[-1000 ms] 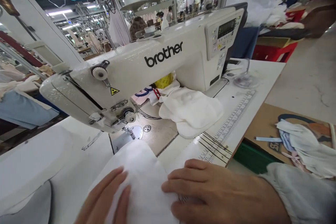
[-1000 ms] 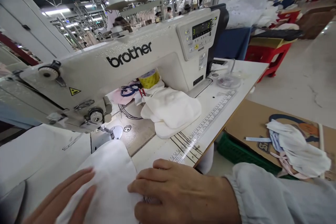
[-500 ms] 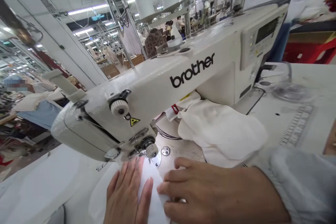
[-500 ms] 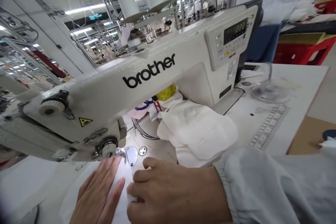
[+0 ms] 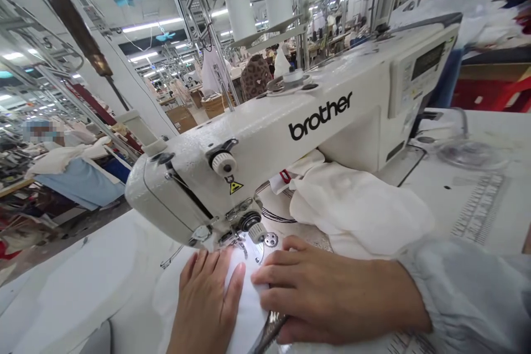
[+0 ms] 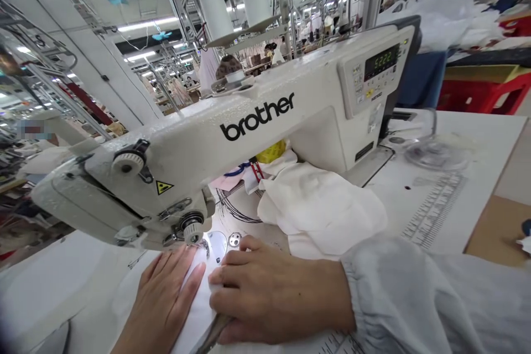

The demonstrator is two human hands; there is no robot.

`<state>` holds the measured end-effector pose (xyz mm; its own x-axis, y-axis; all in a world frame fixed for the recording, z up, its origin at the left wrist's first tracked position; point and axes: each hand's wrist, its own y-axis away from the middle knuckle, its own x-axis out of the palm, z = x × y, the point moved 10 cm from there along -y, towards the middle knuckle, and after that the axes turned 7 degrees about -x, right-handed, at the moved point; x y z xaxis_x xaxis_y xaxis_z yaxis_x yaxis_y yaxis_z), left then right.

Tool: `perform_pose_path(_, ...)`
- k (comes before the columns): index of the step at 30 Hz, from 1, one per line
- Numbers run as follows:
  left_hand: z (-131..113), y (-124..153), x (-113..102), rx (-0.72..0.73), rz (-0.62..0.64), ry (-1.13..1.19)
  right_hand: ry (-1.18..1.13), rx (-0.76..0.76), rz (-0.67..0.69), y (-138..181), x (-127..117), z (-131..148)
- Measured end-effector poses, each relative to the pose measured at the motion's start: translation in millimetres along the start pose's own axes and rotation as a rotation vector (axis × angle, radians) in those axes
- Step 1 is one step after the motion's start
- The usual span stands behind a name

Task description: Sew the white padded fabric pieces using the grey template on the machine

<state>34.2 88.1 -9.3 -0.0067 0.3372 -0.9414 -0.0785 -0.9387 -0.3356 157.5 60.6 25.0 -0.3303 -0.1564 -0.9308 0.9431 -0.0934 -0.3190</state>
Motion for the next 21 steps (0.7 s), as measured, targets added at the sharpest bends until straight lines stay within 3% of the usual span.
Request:
perform_pose_path(7, -0.2, 1.5, -2.7, 0.013, -0.037, -0.006, 0.008, 0.203, -0.061, 7.2, -3.1, -21.4)
perform_pose_path(16, -2.2, 1.0, 1.5, 0.107, -0.048, -0.067, -0.017, 0.108, -0.064, 5.8, -2.7, -12.0)
perform_pose_path(18, -6.7, -2.3, -7.5, 0.103, -0.065, -0.072, -0.028, 0.104, -0.073, 6.4, -1.8, -11.5)
perform_pose_path(21, -5.3, 1.6, -37.6, 0.063, -0.124, -0.112, -0.049, 0.115, -0.094, 7.5, -2.0, -11.7)
